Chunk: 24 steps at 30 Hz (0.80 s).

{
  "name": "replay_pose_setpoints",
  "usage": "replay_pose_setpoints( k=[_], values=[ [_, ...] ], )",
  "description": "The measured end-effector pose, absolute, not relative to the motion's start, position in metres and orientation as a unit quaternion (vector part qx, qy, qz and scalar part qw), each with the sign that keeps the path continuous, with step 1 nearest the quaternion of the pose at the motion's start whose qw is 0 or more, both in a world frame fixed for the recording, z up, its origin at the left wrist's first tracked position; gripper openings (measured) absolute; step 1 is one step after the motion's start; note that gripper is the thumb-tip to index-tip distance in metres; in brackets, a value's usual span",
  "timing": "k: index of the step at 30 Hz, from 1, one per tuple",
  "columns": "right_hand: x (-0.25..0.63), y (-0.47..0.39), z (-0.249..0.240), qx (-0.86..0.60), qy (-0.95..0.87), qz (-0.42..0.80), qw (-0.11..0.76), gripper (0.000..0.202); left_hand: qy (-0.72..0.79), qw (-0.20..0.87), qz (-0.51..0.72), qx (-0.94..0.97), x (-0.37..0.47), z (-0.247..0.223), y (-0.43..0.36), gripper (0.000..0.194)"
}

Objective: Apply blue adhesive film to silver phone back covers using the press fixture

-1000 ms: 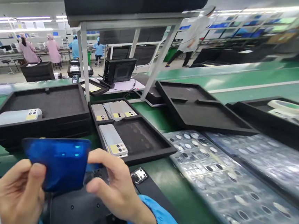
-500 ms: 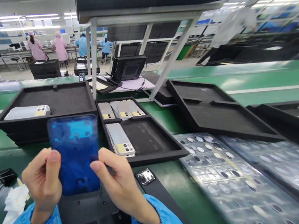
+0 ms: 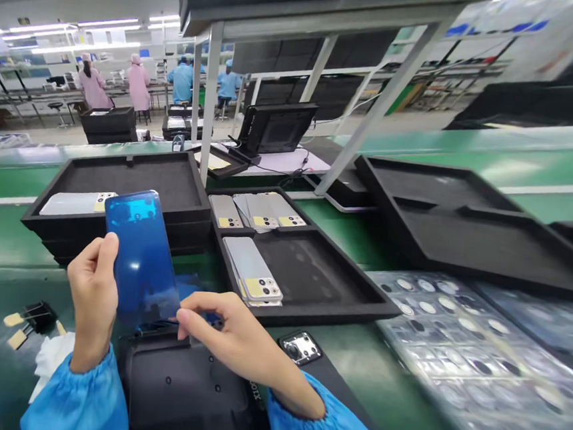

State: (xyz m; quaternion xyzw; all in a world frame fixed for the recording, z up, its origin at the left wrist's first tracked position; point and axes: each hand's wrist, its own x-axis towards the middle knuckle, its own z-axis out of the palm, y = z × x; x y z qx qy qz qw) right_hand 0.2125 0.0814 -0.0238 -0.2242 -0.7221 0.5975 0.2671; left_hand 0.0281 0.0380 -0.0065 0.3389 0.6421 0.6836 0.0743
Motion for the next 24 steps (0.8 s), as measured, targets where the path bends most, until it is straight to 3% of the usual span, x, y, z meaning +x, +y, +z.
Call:
replay_pose_setpoints(
  k=[12,24],
  values=[
    [0.206,0.091,-0.035,-0.224,-0.709,0.62,0.249,0.029,0.694,0.052,0.6,0.395,0.024,-0.003,0.038,0.047],
    [0.207,0.09,-0.035,-0.226,-0.712,0.616,0.249,0.027,0.684,0.051,0.607,0.402,0.026,-0.002,0.038,0.047]
  ],
)
